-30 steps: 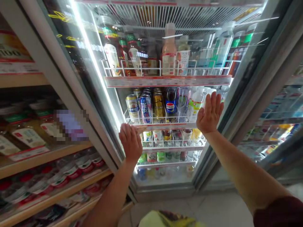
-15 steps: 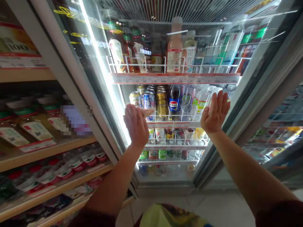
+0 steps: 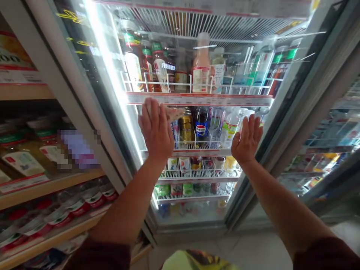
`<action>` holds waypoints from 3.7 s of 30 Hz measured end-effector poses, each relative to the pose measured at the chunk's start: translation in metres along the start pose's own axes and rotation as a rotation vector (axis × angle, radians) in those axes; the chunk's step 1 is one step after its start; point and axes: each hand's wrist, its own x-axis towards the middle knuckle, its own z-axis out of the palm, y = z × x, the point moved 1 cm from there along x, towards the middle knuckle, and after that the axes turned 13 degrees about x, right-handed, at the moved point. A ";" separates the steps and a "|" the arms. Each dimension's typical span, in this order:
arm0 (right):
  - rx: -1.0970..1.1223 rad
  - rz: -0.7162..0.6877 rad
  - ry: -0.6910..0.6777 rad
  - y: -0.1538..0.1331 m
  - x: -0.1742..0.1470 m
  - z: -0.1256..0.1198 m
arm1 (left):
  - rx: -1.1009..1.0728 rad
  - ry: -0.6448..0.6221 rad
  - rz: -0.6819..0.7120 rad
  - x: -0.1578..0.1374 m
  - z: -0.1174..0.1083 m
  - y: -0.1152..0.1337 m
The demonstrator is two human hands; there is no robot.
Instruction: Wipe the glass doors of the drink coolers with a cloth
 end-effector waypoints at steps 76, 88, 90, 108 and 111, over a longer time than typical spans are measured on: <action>0.256 -0.090 -0.051 -0.136 0.020 0.036 | -0.011 0.036 0.047 0.022 0.004 -0.067; 0.253 0.066 0.216 -0.087 0.090 0.014 | 0.040 0.048 0.109 0.022 0.004 -0.069; 0.219 -0.051 0.032 -0.102 0.084 0.018 | 0.030 0.046 0.099 0.022 0.004 -0.069; 0.202 -0.072 -0.108 -0.089 0.195 0.009 | -0.003 0.027 0.061 0.022 0.004 -0.069; 0.207 0.107 0.100 -0.078 0.210 0.012 | 0.020 0.042 0.092 0.022 0.004 -0.068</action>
